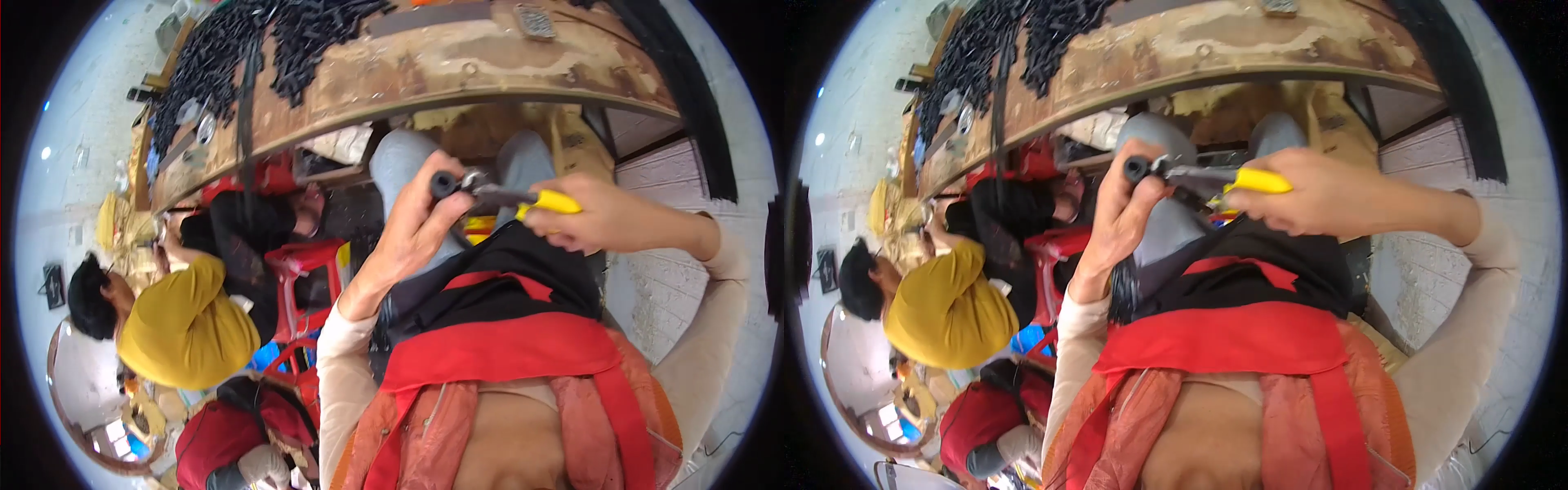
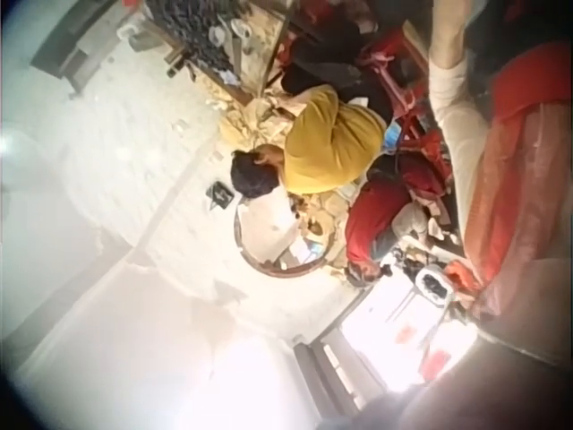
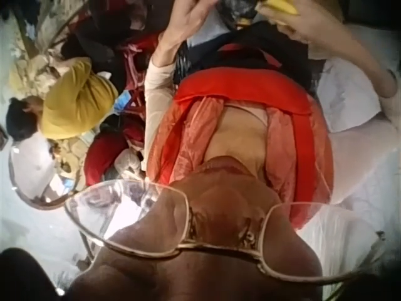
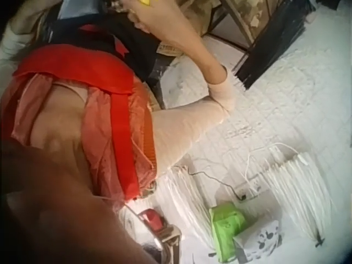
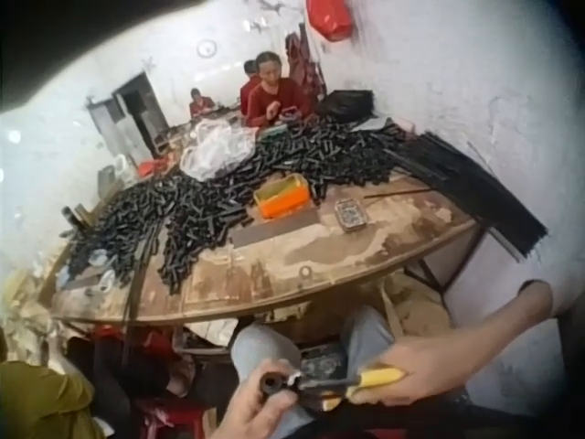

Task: Bundling multiple sets of black wires together and trimming the ends using wire cutters at a manufacturing assembly station.

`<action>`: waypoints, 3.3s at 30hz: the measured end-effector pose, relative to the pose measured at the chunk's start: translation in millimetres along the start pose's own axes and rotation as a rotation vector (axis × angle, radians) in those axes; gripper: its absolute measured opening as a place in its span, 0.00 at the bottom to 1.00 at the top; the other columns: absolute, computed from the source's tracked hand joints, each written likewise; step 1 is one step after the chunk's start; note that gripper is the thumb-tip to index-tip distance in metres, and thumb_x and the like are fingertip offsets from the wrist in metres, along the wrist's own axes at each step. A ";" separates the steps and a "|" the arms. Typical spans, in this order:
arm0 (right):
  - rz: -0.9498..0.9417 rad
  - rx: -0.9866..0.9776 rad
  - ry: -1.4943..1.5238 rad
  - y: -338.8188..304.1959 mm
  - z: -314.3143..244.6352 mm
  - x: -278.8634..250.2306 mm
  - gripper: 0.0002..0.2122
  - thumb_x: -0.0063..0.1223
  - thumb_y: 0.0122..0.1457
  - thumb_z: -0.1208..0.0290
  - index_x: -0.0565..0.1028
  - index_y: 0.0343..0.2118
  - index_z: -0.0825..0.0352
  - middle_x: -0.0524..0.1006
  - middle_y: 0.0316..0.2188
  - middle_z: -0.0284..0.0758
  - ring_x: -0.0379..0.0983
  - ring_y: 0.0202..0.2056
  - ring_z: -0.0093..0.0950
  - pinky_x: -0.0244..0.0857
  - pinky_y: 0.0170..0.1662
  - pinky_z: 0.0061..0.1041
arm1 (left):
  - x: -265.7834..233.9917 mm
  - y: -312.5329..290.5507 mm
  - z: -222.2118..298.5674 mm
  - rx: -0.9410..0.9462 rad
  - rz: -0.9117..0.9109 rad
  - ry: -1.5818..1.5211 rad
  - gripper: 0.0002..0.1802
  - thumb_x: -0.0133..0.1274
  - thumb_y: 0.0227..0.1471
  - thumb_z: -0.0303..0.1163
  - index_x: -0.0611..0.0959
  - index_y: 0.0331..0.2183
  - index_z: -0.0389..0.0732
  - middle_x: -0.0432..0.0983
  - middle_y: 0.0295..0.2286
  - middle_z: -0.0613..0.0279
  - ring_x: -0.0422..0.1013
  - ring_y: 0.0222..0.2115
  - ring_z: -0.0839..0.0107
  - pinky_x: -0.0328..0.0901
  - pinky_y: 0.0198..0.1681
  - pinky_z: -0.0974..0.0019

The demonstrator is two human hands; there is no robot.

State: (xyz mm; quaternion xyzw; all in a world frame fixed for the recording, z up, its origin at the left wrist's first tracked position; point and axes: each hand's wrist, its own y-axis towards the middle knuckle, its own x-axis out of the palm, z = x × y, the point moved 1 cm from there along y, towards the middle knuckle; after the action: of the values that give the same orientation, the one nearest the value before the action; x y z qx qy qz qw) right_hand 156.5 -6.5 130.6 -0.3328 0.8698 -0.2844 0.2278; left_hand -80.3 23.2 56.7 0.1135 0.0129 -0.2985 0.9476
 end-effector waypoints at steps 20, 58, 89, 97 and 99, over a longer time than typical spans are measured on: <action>1.093 -0.266 -1.003 161.4 79.1 -231.9 0.14 0.52 0.50 0.75 0.76 0.42 0.66 0.78 0.37 0.42 0.74 0.39 0.43 0.67 0.43 0.38 | 1.5 63.6 -27.9 -0.040 0.085 -0.030 0.32 0.37 0.65 0.51 0.71 0.52 0.31 0.65 0.23 0.66 0.62 0.25 0.78 0.59 0.31 0.74; 0.411 -0.892 0.505 58.1 17.8 -7.3 0.04 0.52 0.58 0.79 0.69 0.33 0.68 0.72 0.31 0.37 0.75 0.28 0.25 0.70 0.32 0.23 | 27.3 19.2 -0.1 0.079 0.076 -0.238 0.30 0.38 0.66 0.48 0.65 0.59 0.36 0.62 0.24 0.71 0.55 0.26 0.81 0.52 0.30 0.77; 0.416 -0.942 0.622 80.6 16.3 27.6 0.06 0.50 0.63 0.72 0.71 0.37 0.70 0.73 0.28 0.32 0.76 0.27 0.24 0.62 0.31 0.19 | 20.7 26.3 -9.9 0.068 0.052 -0.299 0.36 0.36 0.65 0.52 0.64 0.59 0.30 0.67 0.27 0.67 0.62 0.28 0.79 0.55 0.31 0.76; 0.430 -0.976 0.650 81.7 13.5 31.9 0.05 0.54 0.60 0.75 0.72 0.35 0.71 0.72 0.33 0.34 0.76 0.29 0.24 0.65 0.32 0.20 | 18.6 18.9 -9.7 0.039 0.106 -0.214 0.35 0.37 0.65 0.52 0.65 0.59 0.31 0.71 0.34 0.67 0.60 0.29 0.82 0.57 0.33 0.79; 0.431 -0.967 0.672 82.3 11.3 32.5 0.05 0.56 0.59 0.77 0.72 0.35 0.71 0.72 0.33 0.34 0.75 0.30 0.24 0.65 0.33 0.21 | 16.5 18.3 -8.4 0.027 0.110 -0.197 0.36 0.37 0.65 0.52 0.64 0.59 0.31 0.71 0.36 0.67 0.60 0.29 0.83 0.57 0.33 0.79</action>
State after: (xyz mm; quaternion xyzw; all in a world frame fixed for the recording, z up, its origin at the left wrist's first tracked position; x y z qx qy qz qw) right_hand 104.2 17.3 62.4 -0.1078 0.9717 0.1044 -0.1824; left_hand -56.0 30.3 50.8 0.0968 -0.0907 -0.2558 0.9576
